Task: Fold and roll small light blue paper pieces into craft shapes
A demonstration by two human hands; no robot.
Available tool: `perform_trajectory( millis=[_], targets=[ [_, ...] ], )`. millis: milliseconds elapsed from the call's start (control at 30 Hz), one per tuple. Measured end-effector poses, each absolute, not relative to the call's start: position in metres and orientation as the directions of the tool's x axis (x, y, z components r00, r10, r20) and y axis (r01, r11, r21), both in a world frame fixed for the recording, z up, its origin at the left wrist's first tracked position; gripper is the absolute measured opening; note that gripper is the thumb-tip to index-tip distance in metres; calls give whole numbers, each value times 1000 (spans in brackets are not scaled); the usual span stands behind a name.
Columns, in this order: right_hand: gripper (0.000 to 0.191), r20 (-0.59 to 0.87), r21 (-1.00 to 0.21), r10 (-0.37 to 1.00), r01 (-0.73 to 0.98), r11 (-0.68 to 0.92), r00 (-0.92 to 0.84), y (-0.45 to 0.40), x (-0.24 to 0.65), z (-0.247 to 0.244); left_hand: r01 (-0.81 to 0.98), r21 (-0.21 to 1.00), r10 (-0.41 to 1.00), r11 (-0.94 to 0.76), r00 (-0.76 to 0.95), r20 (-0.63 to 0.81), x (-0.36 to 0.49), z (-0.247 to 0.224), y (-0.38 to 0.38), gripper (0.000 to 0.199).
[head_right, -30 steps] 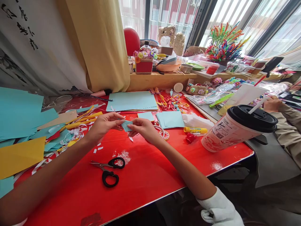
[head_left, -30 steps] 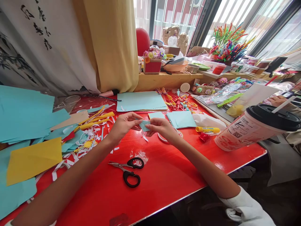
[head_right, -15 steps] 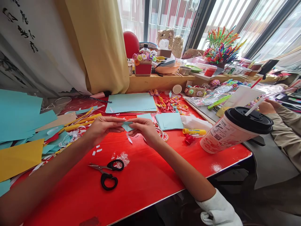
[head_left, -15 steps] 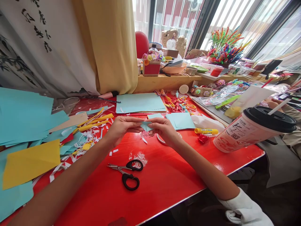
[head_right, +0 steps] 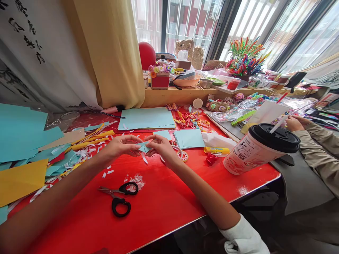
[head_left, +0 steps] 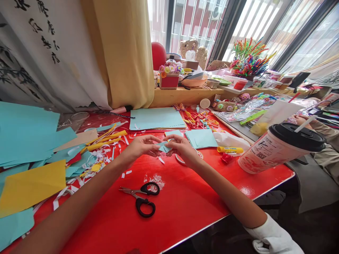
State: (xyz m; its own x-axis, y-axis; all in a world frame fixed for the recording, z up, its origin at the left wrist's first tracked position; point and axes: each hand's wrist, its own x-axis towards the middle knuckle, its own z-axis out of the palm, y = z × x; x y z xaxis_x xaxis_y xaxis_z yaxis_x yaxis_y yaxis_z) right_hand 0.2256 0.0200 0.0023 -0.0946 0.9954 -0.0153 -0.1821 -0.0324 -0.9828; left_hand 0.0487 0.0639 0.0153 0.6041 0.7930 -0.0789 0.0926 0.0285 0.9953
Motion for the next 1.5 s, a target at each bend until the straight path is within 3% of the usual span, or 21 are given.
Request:
perform_trajectory(
  millis=[67, 200, 467, 700, 1033, 1200, 1500],
  targets=[
    [26, -40, -979, 995, -196, -57, -92, 21, 227, 1, 70, 997, 800, 32, 596, -67, 49, 14, 63, 38],
    [18, -86, -960, 988, -256, -116, -126, 23, 226, -4, -2, 998, 848, 56, 527, -47, 52, 10, 63, 29],
    [18, 65, -986, 992, -161, 46, -111, 17, 224, 0, -34, 995, 860, 91, 506, -61, 54, 10, 60, 24],
    [26, 56, -987, 988, -155, 34, -142, 20, 226, 0, 24, 1000, 846, 6, 533, -18, 54, 12, 58, 26],
    [20, 127, -988, 987, -95, 118, -102, 23, 228, -4, 122, 993, 827, -10, 558, -60, 54, 10, 62, 29],
    [26, 59, -997, 990, -61, 52, -129, 22, 226, -1, 104, 994, 857, -30, 515, -28, 55, 10, 60, 28],
    [32, 155, -984, 981, 70, 164, -115, 21, 226, -6, 154, 984, 860, -91, 510, 0, 59, 7, 55, 30]
  ],
)
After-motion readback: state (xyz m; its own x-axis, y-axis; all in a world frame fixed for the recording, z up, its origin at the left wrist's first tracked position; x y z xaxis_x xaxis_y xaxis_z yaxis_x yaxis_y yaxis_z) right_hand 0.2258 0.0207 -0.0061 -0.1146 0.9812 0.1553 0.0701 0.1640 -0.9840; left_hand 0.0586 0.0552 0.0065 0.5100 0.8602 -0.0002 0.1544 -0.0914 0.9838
